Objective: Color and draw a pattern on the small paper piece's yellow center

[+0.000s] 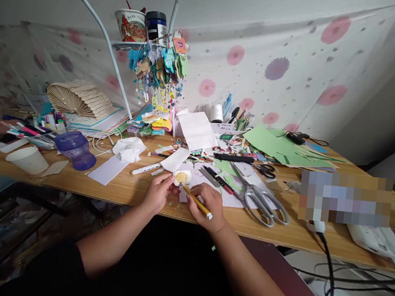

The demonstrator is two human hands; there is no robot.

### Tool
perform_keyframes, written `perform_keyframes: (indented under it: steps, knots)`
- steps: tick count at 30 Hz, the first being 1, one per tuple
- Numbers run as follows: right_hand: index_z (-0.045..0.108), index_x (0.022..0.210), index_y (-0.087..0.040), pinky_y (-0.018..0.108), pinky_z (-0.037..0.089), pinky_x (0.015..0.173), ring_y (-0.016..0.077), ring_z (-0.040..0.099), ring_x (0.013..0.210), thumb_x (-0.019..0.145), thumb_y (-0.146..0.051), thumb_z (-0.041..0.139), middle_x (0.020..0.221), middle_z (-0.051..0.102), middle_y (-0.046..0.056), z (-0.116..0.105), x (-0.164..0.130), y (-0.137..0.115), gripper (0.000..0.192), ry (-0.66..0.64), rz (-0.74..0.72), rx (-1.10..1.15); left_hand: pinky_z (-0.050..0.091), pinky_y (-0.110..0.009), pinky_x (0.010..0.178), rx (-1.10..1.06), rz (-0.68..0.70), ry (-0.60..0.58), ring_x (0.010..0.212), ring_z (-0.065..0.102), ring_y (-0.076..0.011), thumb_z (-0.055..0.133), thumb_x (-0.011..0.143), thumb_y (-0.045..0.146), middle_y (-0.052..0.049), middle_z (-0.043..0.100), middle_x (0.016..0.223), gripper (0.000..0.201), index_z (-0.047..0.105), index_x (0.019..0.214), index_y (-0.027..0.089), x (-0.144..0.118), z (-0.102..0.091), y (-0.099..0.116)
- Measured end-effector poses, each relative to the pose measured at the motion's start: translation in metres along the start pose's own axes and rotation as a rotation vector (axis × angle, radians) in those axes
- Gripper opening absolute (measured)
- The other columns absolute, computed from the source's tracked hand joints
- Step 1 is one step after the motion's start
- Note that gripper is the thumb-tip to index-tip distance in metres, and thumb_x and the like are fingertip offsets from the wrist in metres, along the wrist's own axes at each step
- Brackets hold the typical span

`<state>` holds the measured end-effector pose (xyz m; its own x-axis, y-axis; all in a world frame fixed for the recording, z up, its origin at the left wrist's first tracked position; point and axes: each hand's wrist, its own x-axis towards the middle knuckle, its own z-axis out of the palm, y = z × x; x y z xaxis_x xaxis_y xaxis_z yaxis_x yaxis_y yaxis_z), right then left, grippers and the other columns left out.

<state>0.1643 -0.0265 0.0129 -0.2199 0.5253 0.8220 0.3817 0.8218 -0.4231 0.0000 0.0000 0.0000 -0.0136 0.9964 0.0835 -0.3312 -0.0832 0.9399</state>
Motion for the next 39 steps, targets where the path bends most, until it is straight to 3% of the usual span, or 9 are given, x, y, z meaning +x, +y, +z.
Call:
perform_keyframes:
  steps: [4,9,18,24,30,35,39]
  knots:
    - [0.053,0.079,-0.022,0.027,0.047,0.056,0.0156,0.061,0.063,0.076,-0.012,0.060,0.070,0.062,0.001,-0.0007,-0.0016,0.0020,0.012,0.072,0.031,-0.014,0.040,-0.019,0.046,-0.015,0.000,0.001,0.047,0.051,-0.0072,0.066,0.072,0.038,0.002,0.055,0.061,0.026,0.064,0.072,0.013,0.0000,0.0005,0.0003]
    - [0.053,0.080,-0.021,0.027,0.046,0.056,0.0150,0.060,0.063,0.076,-0.012,0.061,0.071,0.062,0.001,-0.0006,-0.0026,0.0036,0.013,0.020,0.025,0.009,0.041,-0.019,0.046,-0.031,-0.011,0.004,0.047,0.051,-0.0073,0.067,0.071,0.038,0.002,0.055,0.061,0.026,0.064,0.071,0.013,0.0001,0.0004,0.0007]
    - [0.054,0.081,-0.021,0.028,0.048,0.059,0.0158,0.062,0.067,0.076,-0.013,0.062,0.075,0.064,0.002,-0.0013,-0.0062,0.0089,0.012,0.144,0.113,0.010,0.042,-0.019,0.047,-0.041,-0.035,0.005,0.047,0.051,-0.0071,0.069,0.069,0.040,0.003,0.055,0.060,0.028,0.064,0.073,0.013,0.0006,-0.0004,0.0002]
    - [0.054,0.077,-0.022,0.029,0.047,0.056,0.0159,0.061,0.062,0.076,-0.015,0.061,0.069,0.063,0.001,-0.0027,-0.0063,0.0088,0.010,0.085,0.091,-0.011,0.043,-0.020,0.048,-0.043,-0.030,0.013,0.047,0.052,-0.0072,0.069,0.069,0.040,0.002,0.056,0.061,0.028,0.064,0.075,0.013,0.0005,0.0003,0.0006]
    - [0.053,0.077,-0.022,0.029,0.048,0.055,0.0166,0.062,0.063,0.078,-0.018,0.060,0.070,0.064,0.002,-0.0006,-0.0049,0.0060,0.008,0.114,0.090,-0.045,0.043,-0.021,0.048,-0.037,-0.033,0.016,0.047,0.051,-0.0073,0.069,0.069,0.041,0.002,0.057,0.062,0.029,0.065,0.075,0.013,0.0004,0.0000,0.0001]
    - [0.053,0.078,-0.022,0.029,0.049,0.055,0.0165,0.062,0.061,0.077,-0.017,0.059,0.070,0.064,0.002,0.0009,-0.0020,0.0021,0.009,0.030,0.026,-0.030,0.043,-0.022,0.047,-0.023,-0.021,0.030,0.047,0.051,-0.0079,0.068,0.069,0.041,0.002,0.056,0.061,0.028,0.065,0.075,0.013,0.0009,0.0001,-0.0004]
    - [0.053,0.076,-0.022,0.028,0.048,0.054,0.0159,0.062,0.061,0.077,-0.016,0.060,0.069,0.063,0.001,-0.0001,-0.0024,0.0018,0.010,0.081,0.057,-0.039,0.041,-0.020,0.047,-0.026,-0.020,0.011,0.047,0.051,-0.0073,0.067,0.070,0.040,0.002,0.055,0.062,0.027,0.064,0.074,0.013,0.0014,-0.0006,-0.0021]
